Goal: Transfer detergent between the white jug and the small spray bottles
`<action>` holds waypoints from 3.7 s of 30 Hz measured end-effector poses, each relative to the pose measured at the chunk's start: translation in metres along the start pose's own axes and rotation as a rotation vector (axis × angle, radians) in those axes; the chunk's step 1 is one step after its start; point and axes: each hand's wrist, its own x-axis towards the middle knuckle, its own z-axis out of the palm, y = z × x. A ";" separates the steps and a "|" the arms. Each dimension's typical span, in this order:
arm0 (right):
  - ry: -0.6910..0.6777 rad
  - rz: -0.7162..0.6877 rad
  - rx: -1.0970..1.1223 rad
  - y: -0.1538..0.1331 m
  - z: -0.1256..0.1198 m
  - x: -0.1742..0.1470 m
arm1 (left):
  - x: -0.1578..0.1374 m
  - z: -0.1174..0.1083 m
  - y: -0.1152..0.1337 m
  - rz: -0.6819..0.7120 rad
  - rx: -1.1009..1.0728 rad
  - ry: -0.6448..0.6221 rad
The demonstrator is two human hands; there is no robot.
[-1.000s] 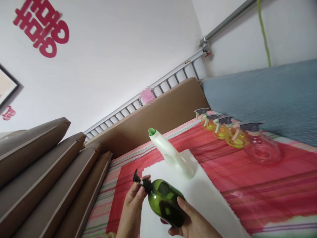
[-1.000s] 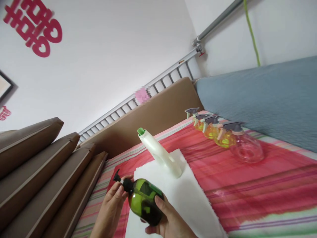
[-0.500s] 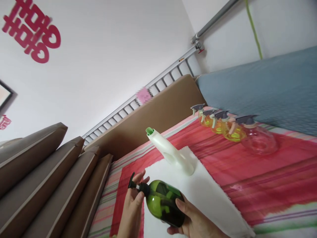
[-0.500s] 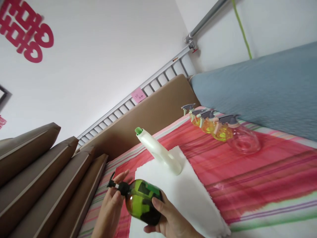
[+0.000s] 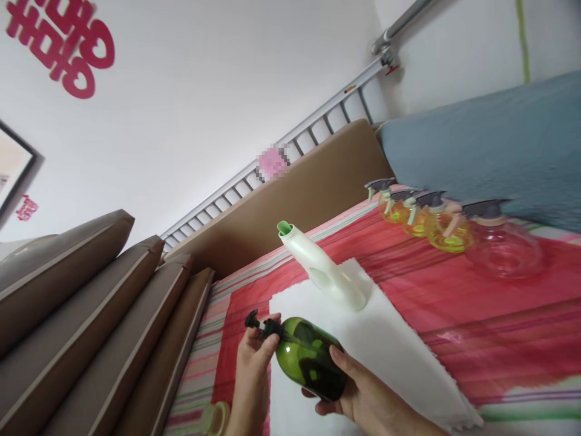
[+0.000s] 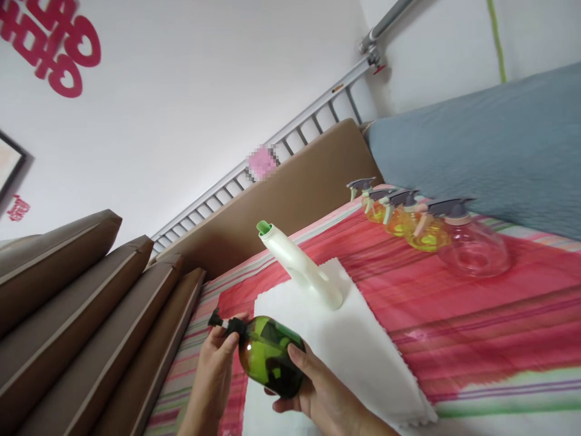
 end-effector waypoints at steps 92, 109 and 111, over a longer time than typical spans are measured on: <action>-0.073 0.368 0.043 -0.004 -0.003 -0.007 | -0.012 0.013 -0.006 -0.049 -0.209 -0.020; -0.144 0.436 0.103 0.003 -0.012 -0.006 | -0.014 0.007 -0.009 0.007 -0.199 -0.133; -0.148 0.447 0.110 0.003 -0.012 -0.005 | -0.016 0.008 -0.011 -0.012 -0.228 -0.122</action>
